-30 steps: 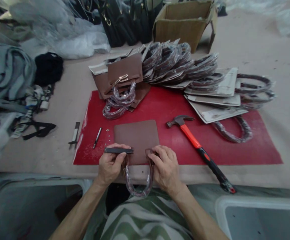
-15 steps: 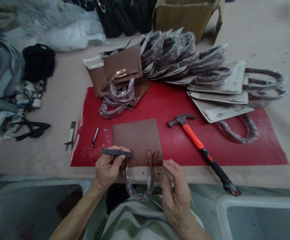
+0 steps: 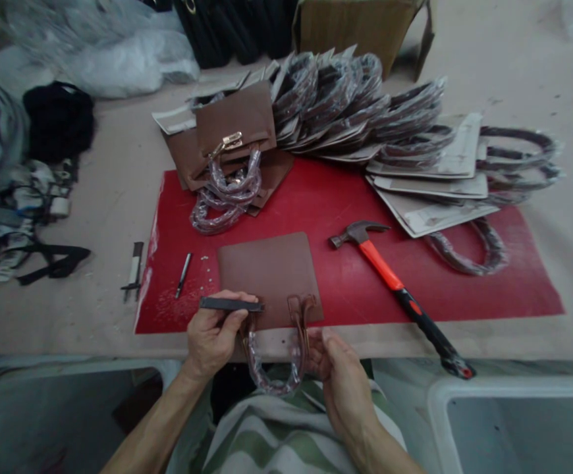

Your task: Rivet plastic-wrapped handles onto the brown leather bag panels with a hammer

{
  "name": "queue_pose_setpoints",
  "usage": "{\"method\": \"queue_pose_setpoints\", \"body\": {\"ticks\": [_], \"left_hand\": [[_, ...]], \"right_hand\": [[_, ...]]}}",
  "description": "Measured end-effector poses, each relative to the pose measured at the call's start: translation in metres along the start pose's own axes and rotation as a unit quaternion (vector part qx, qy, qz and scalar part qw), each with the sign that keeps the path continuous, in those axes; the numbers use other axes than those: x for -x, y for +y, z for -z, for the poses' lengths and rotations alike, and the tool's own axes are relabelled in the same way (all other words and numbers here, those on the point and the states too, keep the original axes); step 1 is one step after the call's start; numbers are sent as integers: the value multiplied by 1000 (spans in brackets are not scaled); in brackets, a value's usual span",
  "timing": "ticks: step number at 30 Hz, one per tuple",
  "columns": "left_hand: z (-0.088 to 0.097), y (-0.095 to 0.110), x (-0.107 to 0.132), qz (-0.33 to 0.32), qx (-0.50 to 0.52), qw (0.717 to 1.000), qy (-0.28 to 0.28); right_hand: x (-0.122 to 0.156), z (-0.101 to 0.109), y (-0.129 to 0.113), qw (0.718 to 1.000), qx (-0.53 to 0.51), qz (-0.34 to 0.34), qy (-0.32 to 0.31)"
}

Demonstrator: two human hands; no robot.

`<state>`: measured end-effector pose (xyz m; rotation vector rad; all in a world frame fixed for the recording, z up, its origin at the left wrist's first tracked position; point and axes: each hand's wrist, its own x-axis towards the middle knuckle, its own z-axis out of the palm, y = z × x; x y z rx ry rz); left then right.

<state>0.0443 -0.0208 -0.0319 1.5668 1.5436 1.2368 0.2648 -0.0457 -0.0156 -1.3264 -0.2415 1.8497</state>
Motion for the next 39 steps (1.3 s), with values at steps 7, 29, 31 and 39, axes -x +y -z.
{"method": "queue_pose_setpoints", "body": {"ticks": [7, 29, 31, 39], "left_hand": [[2, 4, -4, -29, -43, 999, -6], [-5, 4, -2, -87, -39, 995, -15], [-5, 3, -2, -83, -30, 996, -16], [-7, 9, -6, -137, -83, 987, -22]], "right_hand": [[-3, -3, -2, 999, -12, -23, 23], [-4, -4, 0, 999, 3, -31, 27], [-5, -3, 1, 999, 4, -27, 23], [-7, 1, 6, 1000, 14, -13, 15]]}}
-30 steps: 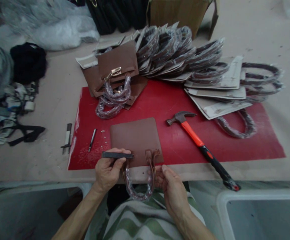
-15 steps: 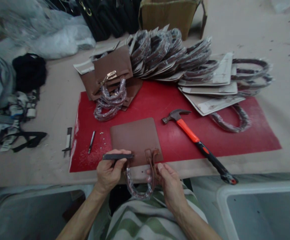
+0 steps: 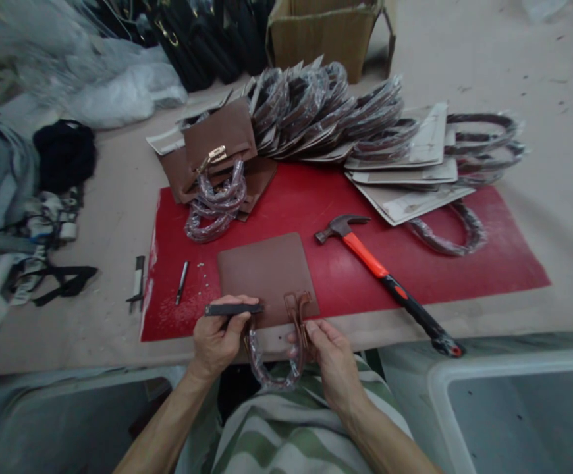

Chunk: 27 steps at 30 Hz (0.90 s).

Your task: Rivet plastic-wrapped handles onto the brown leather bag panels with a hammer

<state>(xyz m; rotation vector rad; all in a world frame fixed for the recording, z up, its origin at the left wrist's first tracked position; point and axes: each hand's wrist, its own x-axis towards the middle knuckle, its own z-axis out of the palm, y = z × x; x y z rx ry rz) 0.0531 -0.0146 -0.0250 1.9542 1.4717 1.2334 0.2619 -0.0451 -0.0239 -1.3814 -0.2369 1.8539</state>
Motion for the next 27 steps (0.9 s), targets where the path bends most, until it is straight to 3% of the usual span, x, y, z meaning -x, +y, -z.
{"method": "queue_pose_setpoints", "body": {"ticks": [17, 23, 27], "left_hand": [[-10, 6, -5, -119, -72, 990, 15], [-15, 5, -5, -128, -71, 989, -16], [-14, 9, -8, -105, -75, 992, 10]], "right_hand": [[2, -4, -4, 1000, 7, 0, 0], [2, -4, -5, 1000, 6, 0, 1], [2, -3, -5, 1000, 5, -1, -12]]}}
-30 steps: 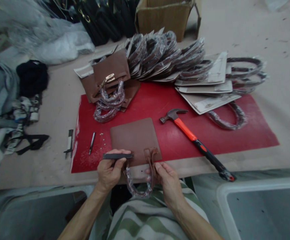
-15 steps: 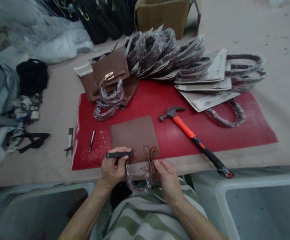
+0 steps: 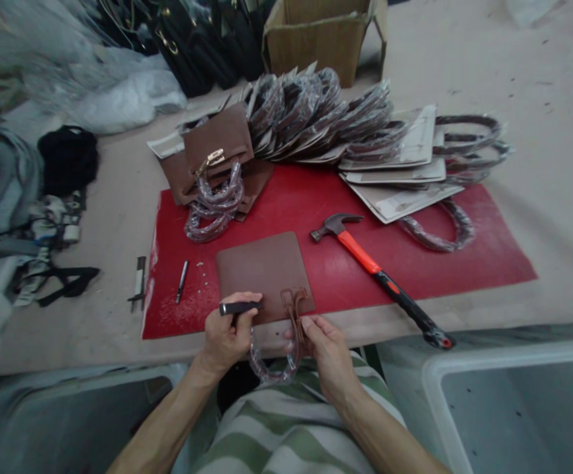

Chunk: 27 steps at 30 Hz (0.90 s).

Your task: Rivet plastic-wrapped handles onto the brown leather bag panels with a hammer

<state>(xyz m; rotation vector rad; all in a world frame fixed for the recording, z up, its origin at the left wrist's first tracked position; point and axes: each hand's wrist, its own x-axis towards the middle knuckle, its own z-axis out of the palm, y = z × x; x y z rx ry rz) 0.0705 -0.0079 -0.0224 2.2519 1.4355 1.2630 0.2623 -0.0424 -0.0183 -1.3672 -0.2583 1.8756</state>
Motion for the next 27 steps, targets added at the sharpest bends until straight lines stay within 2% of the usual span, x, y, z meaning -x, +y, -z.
{"method": "queue_pose_setpoints", "body": {"ticks": [11, 17, 27], "left_hand": [[7, 2, -2, 31, 25, 999, 7], [9, 3, -4, 112, 64, 992, -4], [2, 6, -7, 103, 76, 992, -12]], "right_hand": [[0, -1, 0, 1000, 7, 0, 5], [1, -1, -1, 1000, 7, -2, 2], [-2, 2, 4, 1000, -6, -4, 2]]}}
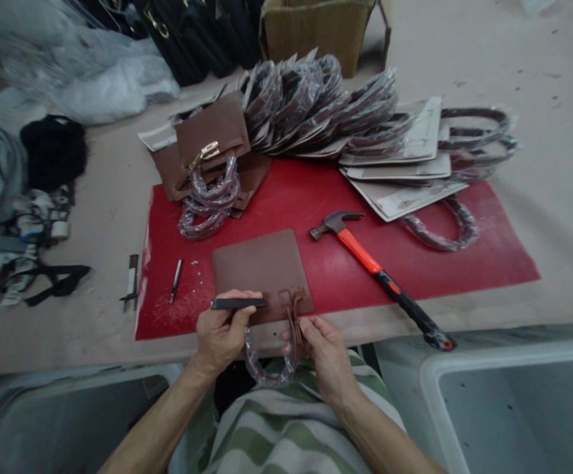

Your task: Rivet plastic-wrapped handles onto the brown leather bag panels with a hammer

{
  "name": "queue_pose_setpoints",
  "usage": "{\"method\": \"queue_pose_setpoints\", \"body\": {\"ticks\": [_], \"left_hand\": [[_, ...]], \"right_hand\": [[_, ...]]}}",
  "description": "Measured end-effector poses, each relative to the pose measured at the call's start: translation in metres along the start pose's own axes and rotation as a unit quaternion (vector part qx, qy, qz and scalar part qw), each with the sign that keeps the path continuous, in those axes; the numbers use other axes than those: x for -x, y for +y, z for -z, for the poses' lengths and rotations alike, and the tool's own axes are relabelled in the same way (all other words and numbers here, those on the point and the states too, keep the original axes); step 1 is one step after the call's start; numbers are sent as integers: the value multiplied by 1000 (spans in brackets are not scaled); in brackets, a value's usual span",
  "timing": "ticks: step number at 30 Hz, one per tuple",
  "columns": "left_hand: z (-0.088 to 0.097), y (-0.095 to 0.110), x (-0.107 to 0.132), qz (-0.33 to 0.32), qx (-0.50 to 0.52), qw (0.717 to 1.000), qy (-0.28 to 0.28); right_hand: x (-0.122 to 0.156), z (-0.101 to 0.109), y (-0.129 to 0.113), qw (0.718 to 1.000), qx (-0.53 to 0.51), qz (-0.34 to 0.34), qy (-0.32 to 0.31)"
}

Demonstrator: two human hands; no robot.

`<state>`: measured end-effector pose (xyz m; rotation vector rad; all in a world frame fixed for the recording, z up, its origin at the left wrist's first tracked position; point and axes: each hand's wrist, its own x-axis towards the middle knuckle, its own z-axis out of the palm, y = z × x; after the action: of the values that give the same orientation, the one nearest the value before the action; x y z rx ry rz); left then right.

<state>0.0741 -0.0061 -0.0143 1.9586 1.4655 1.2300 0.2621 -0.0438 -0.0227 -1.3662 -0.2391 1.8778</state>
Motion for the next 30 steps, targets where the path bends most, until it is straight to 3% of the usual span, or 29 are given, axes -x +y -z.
{"method": "queue_pose_setpoints", "body": {"ticks": [19, 26, 30], "left_hand": [[-4, 1, -7, -50, -54, 996, -43], [-8, -3, -4, -114, -63, 990, -45], [-9, -1, -5, -40, -29, 998, -33]], "right_hand": [[0, 0, 0, 1000, -4, 8, -7], [2, -2, -1, 1000, 6, 8, -1], [3, -2, -2, 1000, 11, 13, -2]]}}
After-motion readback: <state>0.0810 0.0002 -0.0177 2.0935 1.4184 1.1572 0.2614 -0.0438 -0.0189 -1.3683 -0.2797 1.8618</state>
